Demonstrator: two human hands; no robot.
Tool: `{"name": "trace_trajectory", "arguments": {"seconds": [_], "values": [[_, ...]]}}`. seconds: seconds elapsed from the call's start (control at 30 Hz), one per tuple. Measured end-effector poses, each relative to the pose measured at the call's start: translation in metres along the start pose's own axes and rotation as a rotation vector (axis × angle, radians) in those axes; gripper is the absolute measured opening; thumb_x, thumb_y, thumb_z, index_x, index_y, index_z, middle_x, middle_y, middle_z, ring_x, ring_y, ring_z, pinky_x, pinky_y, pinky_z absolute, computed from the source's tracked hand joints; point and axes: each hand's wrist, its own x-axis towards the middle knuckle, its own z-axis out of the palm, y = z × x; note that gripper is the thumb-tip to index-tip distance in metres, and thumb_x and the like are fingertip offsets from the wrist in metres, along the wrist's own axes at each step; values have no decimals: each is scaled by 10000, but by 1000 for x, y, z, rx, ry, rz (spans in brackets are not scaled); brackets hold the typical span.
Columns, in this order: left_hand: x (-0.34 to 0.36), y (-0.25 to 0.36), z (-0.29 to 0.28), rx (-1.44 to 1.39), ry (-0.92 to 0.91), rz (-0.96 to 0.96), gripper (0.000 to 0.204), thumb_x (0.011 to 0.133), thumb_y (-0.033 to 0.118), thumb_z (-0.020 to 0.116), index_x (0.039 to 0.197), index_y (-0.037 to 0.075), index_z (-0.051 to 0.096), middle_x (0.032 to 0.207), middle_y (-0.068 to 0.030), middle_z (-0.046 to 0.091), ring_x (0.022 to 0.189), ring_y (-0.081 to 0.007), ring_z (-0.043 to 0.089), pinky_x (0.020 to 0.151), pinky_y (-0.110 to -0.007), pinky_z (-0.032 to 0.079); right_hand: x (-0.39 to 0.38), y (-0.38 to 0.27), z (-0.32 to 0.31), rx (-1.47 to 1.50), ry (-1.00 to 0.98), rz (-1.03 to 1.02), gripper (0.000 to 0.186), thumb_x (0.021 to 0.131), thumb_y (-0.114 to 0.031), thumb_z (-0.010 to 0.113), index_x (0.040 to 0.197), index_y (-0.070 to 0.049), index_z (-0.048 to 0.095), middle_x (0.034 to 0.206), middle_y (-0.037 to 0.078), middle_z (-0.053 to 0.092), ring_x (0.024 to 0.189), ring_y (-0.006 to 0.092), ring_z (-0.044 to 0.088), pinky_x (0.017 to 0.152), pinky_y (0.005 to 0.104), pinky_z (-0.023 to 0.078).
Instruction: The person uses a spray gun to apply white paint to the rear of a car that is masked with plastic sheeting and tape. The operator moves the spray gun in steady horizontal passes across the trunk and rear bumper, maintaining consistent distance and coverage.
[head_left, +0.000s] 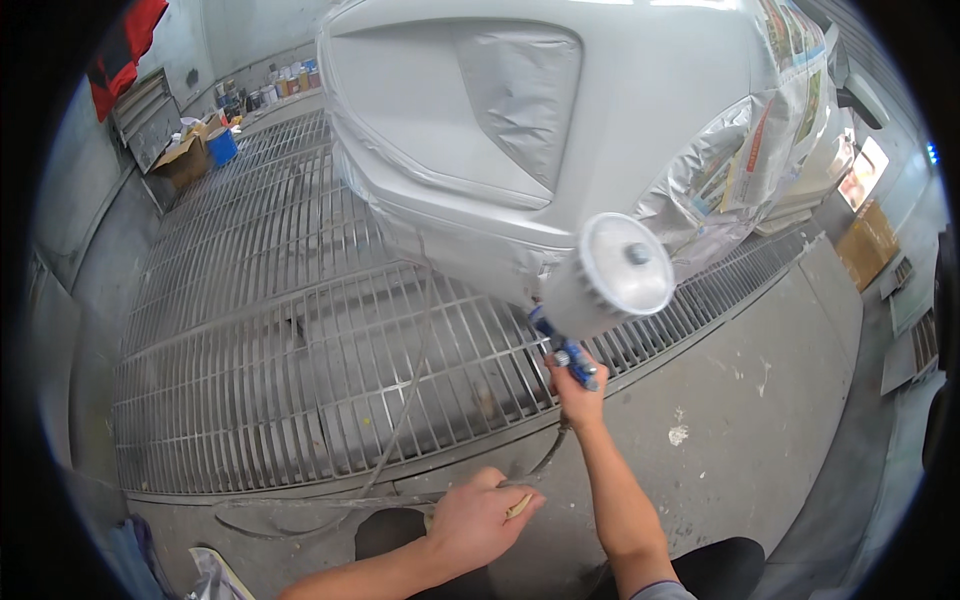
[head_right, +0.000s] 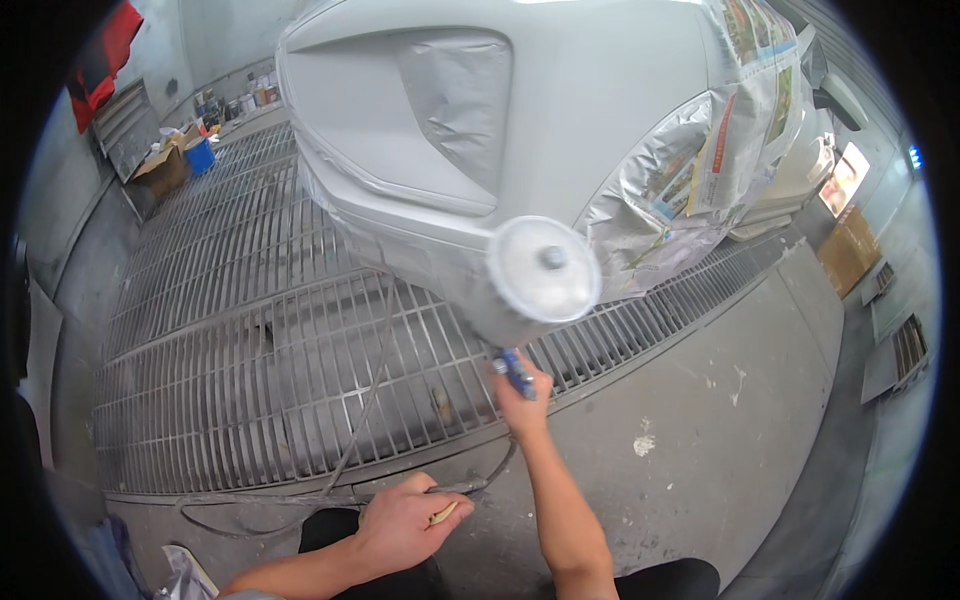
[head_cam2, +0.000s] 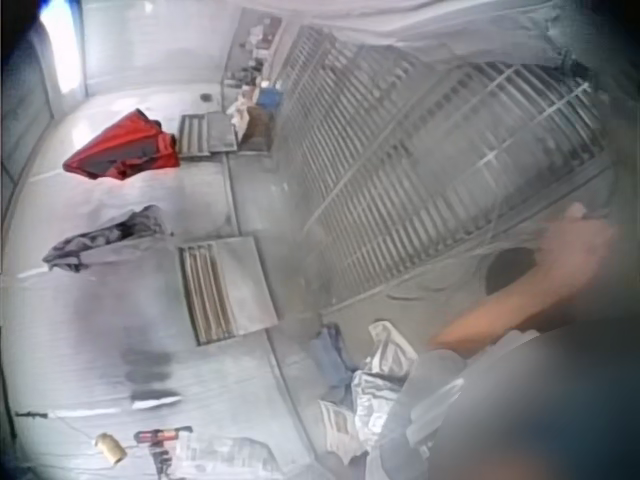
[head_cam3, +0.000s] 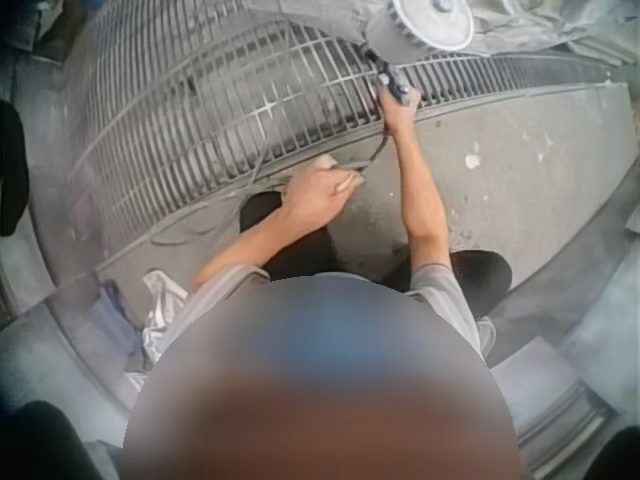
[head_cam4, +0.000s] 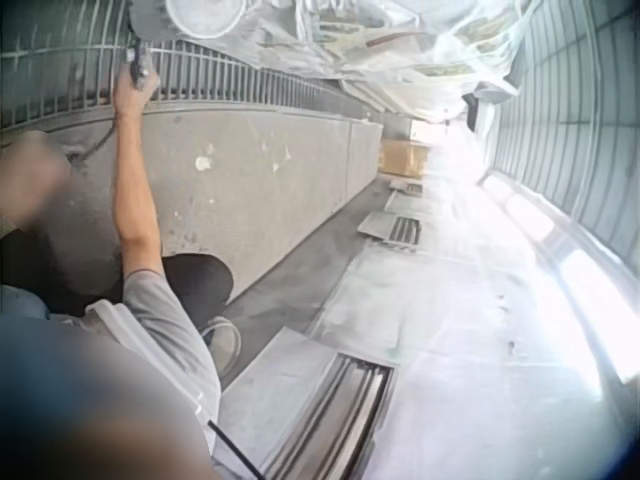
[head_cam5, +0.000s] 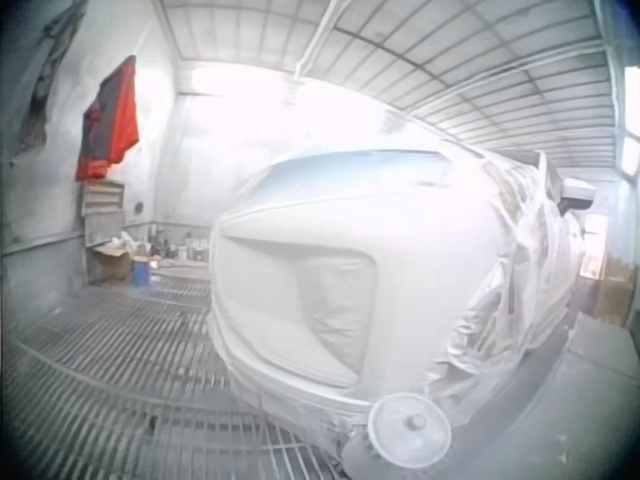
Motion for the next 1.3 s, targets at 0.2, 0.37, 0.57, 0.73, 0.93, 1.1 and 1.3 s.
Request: {"name": "trace_trajectory", "arguments": {"seconds": [0.2,0.37,0.57,0.73,0.93,1.1,1.3], "values": [[12,12,9,7,-16,31,211,978,355,744,1095,204,835,833,-88,632,758,-287,674,648,-416,561,17,3,-74,126,355,100,212,969,-183,777,877,-7,702,624,19,624,500,93,563,467,271,405],[25,16,15,66,8,33,213,978,351,743,1093,198,835,848,-100,646,779,-298,680,665,-425,564,41,-3,-142,125,535,18,205,1007,-191,727,941,3,722,676,15,624,493,96,547,462,275,420],[43,-10,15,202,220,-39,177,956,300,764,1063,185,847,888,-112,692,772,-315,660,722,-416,558,62,-41,-173,335,554,51,179,1019,-166,707,985,9,720,737,21,627,494,102,533,460,272,427],[21,14,-41,292,264,-128,140,924,232,791,1022,152,849,898,-134,697,834,-319,683,749,-413,555,92,-104,-183,543,540,-3,140,1021,-127,690,1013,6,730,912,46,690,527,101,553,467,274,437],[-40,93,-76,391,387,-237,118,909,171,791,997,118,849,862,-121,712,877,-310,670,780,-402,538,99,-164,-230,593,307,171,197,1045,-222,701,997,-36,749,668,8,623,510,90,547,478,268,414],[-76,163,-58,253,573,-371,127,931,131,755,973,42,835,854,-121,767,918,-270,631,928,-403,491,92,-147,-273,643,42,307,324,1050,-193,692,1324,-33,627,967,72,721,533,105,548,463,276,445],[-108,212,-45,287,673,-410,249,990,169,712,819,5,787,884,-94,793,952,-233,637,1098,-440,382,82,-111,-303,727,-18,587,222,1052,-201,687,1221,-60,654,933,68,701,494,119,528,426,279,430]]}}
